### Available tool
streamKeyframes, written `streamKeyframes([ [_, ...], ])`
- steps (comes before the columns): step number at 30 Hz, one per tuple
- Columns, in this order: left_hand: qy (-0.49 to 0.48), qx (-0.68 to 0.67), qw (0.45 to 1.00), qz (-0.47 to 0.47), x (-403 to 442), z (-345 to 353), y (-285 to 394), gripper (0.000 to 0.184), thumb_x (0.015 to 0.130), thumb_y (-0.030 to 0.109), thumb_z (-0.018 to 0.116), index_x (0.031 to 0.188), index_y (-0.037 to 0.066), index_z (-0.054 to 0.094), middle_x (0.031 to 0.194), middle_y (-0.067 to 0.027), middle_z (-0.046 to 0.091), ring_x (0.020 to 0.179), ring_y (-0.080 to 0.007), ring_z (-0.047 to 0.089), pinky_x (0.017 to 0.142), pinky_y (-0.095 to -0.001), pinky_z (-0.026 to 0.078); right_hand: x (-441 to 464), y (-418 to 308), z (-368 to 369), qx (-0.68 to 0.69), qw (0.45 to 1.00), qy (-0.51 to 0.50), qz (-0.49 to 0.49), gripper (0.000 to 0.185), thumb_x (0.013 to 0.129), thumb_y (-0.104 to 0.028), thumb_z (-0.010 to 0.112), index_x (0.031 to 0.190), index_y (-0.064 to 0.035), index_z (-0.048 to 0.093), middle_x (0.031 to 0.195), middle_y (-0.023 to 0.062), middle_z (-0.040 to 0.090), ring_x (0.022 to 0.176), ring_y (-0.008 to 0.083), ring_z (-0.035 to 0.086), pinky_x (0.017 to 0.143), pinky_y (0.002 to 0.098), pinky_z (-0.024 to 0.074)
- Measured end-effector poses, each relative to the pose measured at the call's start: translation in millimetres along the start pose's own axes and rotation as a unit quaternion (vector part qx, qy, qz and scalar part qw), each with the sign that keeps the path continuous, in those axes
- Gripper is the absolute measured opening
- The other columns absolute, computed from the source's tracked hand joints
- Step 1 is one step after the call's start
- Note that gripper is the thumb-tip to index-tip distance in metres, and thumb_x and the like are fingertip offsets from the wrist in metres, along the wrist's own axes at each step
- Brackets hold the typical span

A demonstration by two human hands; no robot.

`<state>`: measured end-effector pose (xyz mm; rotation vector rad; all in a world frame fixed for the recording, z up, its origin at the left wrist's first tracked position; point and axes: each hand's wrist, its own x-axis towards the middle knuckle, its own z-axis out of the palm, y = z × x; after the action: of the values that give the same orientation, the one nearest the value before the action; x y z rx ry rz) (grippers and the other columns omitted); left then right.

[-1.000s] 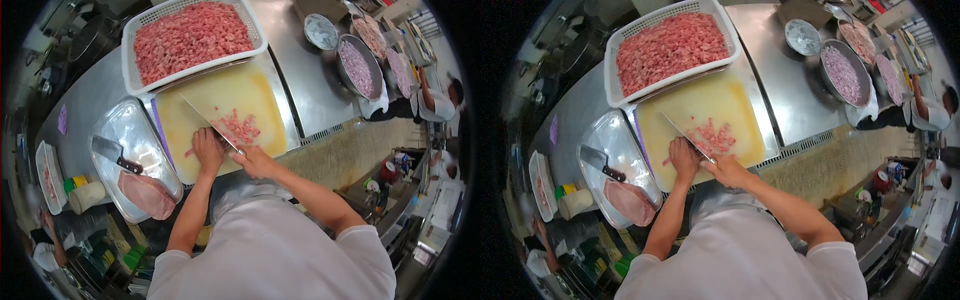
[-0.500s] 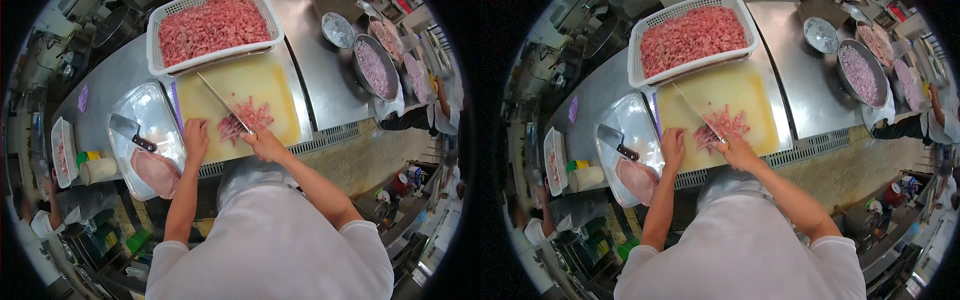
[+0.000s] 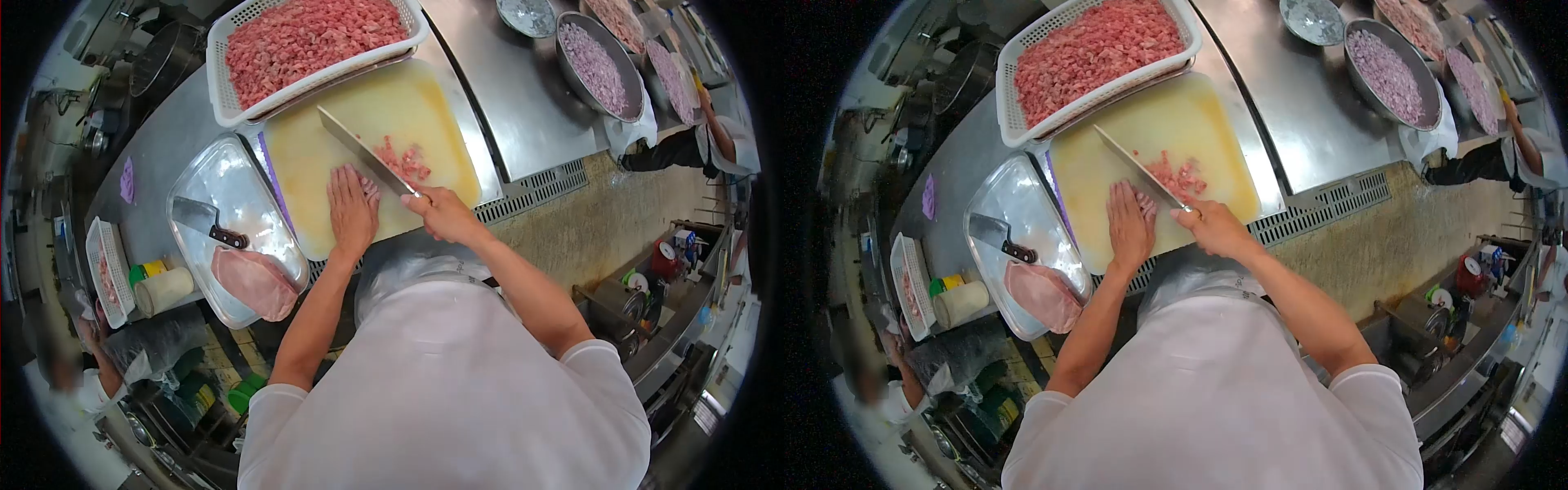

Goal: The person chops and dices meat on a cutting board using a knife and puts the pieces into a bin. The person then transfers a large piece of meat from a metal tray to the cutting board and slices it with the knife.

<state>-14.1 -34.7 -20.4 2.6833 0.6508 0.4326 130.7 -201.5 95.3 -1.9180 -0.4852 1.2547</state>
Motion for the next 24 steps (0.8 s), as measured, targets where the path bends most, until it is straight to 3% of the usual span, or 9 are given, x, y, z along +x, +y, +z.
streamKeyframes([
  [5,0.033,-0.003,0.999,-0.005,19.3,14.3,1.3,0.083,0.098,0.022,0.069,0.160,-0.011,0.025,0.160,-0.0323,0.038,0.153,-0.0496,0.031,0.127,-0.0585,0.022,-1.2,19.8,-25.8,0.045,0.998,0.014,0.046,0.052,0.104,-0.053,0.060,0.114,-0.0035,0.072,0.062,0.0029,0.056,0.049,0.0134,0.058,0.043,0.0315,0.0444],
  [9,-0.021,-0.060,0.995,0.071,41.2,27.2,22.2,0.081,0.099,0.021,0.069,0.160,-0.010,0.026,0.161,-0.0315,0.037,0.154,-0.0471,0.032,0.127,-0.0579,0.024,-7.8,11.5,-29.0,0.020,0.999,0.007,0.035,0.050,0.105,-0.050,0.058,0.111,-0.0035,0.073,0.061,0.0022,0.053,0.050,0.0137,0.058,0.042,0.0315,0.0437],
  [12,0.012,-0.088,0.993,0.083,41.8,20.6,30.7,0.074,0.100,0.022,0.068,0.156,-0.010,0.032,0.154,-0.0321,0.045,0.148,-0.0483,0.039,0.123,-0.0578,0.030,-11.0,5.9,-34.7,0.022,0.999,0.000,0.035,0.051,0.105,-0.051,0.058,0.112,-0.0032,0.074,0.062,0.0029,0.055,0.049,0.0142,0.057,0.044,0.0316,0.0440],
  [15,0.026,-0.187,0.982,0.024,49.6,1.7,34.3,0.045,0.100,0.019,0.064,0.137,-0.005,0.055,0.132,-0.0275,0.061,0.127,-0.0467,0.054,0.109,-0.0555,0.042,-31.0,-2.0,-40.7,-0.001,1.000,0.009,0.024,0.053,0.106,-0.052,0.059,0.113,-0.0018,0.074,0.064,0.0050,0.057,0.051,0.0161,0.057,0.049,0.0329,0.0465],
  [18,0.068,-0.162,0.983,-0.047,65.9,3.3,32.6,0.017,0.100,0.014,0.060,0.109,0.000,0.064,0.106,-0.0195,0.064,0.104,-0.0417,0.058,0.092,-0.0530,0.046,-53.7,-3.5,-43.9,-0.057,0.998,0.025,0.021,0.055,0.106,-0.052,0.059,0.114,-0.0001,0.074,0.066,0.0070,0.058,0.054,0.0176,0.058,0.053,0.0346,0.0483],
  [19,0.122,-0.160,0.979,-0.031,70.5,14.3,36.6,0.008,0.097,0.009,0.058,0.093,0.003,0.062,0.095,-0.0151,0.060,0.095,-0.0384,0.057,0.084,-0.0511,0.046,-58.2,-0.5,-42.8,-0.063,0.998,0.030,0.003,0.055,0.106,-0.052,0.059,0.114,0.0003,0.073,0.067,0.0076,0.059,0.055,0.0180,0.059,0.054,0.0351,0.0489],
  [21,0.107,-0.098,0.989,-0.026,72.4,21.4,38.6,0.006,0.094,0.009,0.060,0.095,0.003,0.062,0.096,-0.0152,0.060,0.094,-0.0385,0.057,0.083,-0.0502,0.046,-62.2,3.8,-41.0,-0.077,0.996,0.037,-0.032,0.054,0.107,-0.051,0.057,0.114,0.0010,0.071,0.068,0.0089,0.060,0.058,0.0187,0.060,0.055,0.0361,0.0502],
  [24,0.110,-0.052,0.993,-0.005,70.5,26.2,36.2,0.009,0.091,0.009,0.062,0.098,0.003,0.060,0.097,-0.0150,0.059,0.093,-0.0381,0.056,0.082,-0.0492,0.046,-54.5,-11.9,-46.2,-0.044,0.995,-0.033,0.078,0.053,0.108,-0.050,0.055,0.121,0.0001,0.069,0.068,0.0099,0.061,0.055,0.0187,0.059,0.052,0.0366,0.0498],
])
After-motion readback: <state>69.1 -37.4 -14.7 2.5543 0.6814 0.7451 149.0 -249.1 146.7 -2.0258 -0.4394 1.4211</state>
